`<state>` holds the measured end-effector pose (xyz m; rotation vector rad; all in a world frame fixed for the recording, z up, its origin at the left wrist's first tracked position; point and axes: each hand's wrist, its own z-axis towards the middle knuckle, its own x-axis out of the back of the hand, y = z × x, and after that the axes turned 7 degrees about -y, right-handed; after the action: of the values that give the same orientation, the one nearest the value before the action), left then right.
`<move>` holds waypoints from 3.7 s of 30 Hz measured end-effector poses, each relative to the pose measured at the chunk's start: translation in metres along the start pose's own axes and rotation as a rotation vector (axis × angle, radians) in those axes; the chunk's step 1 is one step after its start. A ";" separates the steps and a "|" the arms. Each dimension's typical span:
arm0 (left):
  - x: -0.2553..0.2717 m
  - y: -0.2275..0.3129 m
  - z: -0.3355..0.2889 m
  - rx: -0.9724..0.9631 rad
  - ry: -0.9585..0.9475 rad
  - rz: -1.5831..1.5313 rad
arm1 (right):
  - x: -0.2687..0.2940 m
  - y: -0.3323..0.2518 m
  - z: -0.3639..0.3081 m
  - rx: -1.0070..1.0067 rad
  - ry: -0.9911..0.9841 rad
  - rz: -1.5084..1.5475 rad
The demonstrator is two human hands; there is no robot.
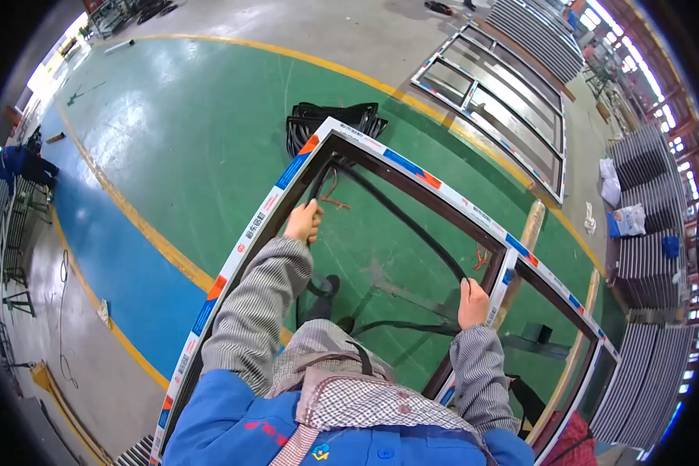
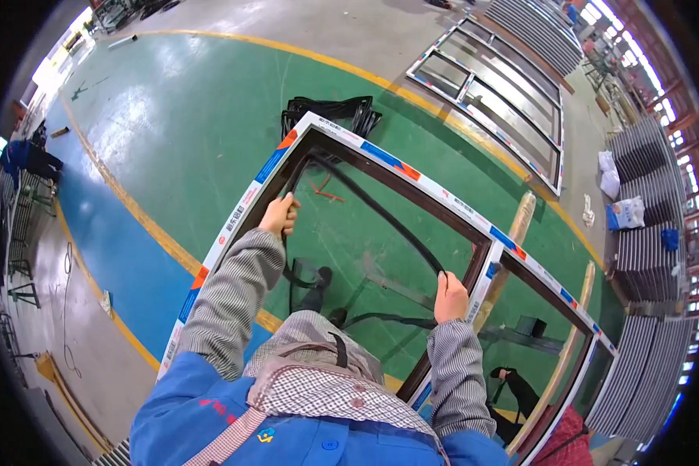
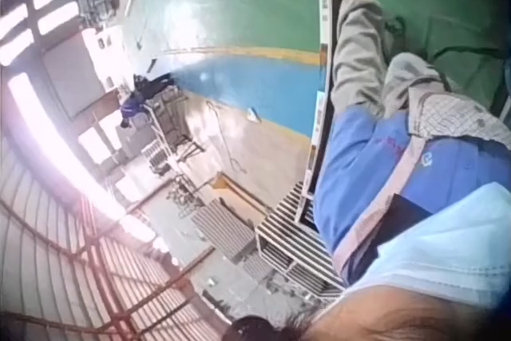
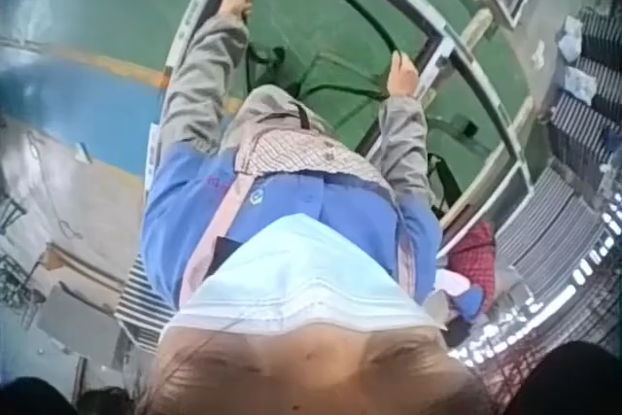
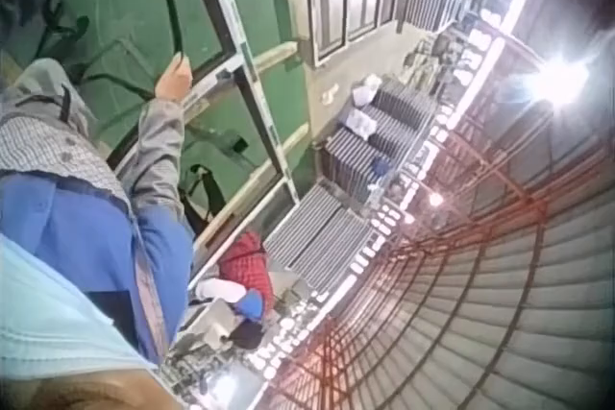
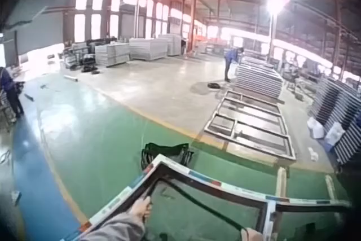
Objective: Installing rubber seals into the grooves of an aluminum window frame using hands and a specialized tool.
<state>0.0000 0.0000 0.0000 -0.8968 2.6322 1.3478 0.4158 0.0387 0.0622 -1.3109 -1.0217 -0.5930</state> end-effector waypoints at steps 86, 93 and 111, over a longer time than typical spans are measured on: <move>-0.046 0.024 0.065 -0.288 0.082 -0.319 | -0.139 -0.190 0.271 0.552 0.124 -0.540; -0.036 0.042 0.073 -0.178 0.041 -0.543 | -0.144 -0.196 0.264 0.475 0.066 -0.433; -0.042 0.051 0.093 -0.185 0.049 -0.588 | -0.154 -0.252 0.305 0.630 -0.110 -0.263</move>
<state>-0.0114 0.1131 -0.0075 -1.5795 2.0299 1.4119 0.0493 0.2512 0.0362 -0.6636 -1.3479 -0.3478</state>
